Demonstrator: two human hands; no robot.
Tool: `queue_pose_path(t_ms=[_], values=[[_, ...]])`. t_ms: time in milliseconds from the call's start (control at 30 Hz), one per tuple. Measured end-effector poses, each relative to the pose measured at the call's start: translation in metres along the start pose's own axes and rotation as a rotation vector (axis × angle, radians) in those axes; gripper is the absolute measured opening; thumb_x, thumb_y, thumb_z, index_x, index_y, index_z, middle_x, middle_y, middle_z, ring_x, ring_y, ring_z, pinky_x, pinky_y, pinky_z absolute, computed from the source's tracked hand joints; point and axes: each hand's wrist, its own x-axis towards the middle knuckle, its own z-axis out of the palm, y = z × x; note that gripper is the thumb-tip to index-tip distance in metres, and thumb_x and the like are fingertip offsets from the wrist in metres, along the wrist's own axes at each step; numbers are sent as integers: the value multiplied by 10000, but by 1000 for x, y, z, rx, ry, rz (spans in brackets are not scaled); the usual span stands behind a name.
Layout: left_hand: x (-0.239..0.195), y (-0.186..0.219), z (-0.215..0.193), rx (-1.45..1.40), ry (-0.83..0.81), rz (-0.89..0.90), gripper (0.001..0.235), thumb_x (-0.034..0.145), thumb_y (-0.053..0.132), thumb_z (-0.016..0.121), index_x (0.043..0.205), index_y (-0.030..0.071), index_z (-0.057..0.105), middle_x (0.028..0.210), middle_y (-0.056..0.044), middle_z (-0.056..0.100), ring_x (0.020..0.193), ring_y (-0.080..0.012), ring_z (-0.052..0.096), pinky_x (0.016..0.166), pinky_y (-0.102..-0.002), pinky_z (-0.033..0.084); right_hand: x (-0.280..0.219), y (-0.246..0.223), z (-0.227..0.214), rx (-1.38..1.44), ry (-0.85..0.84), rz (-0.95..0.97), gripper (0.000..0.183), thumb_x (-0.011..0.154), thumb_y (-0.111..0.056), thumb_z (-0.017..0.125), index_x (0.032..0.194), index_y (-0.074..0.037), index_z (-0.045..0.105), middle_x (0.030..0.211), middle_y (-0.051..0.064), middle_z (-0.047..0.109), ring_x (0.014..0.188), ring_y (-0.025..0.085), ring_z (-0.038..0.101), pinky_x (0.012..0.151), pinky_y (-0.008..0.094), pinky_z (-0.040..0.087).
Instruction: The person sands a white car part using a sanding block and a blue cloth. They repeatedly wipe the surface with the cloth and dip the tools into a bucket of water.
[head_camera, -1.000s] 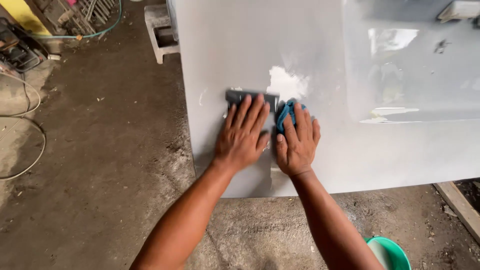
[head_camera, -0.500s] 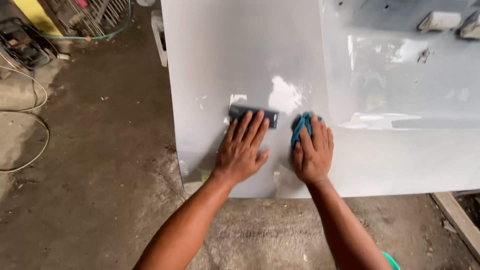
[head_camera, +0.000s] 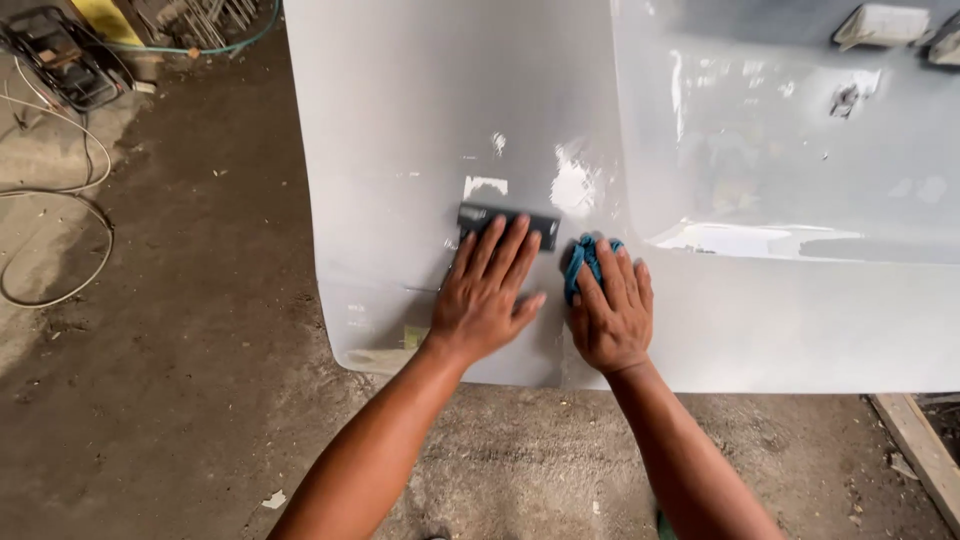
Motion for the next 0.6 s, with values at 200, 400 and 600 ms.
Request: queue_pose_path(t_ms=[200,400,600], values=[[7,21,6,-6,65,-40,776,1044,557,430,1657,126,229,1734,-86,136,1600,-305,143,1289,-538,181,-2,7,0,12,14,11,456,1035,-245,541,1467,-116,607,1590,183,491,1498,365,444,1264,512,213],[-48,42,38,-39,-28,-9,756,1022,527,479,1624,114,282,1710,-104,184,1572,-328,179,1240,-574,184,-4,8,2,53,25,18,430,1048,-238,562,1456,-111,608,1594,175,488,1500,363,444,1269,499,217],[40,33,7,44,85,29,680,1054,410,511,1660,159,331,1750,-48,219,1620,-283,203,1305,-517,217,-5,11,4,78,28,50,439,1047,-240,554,1452,-72,583,1595,221,470,1498,391,437,1269,511,211]])
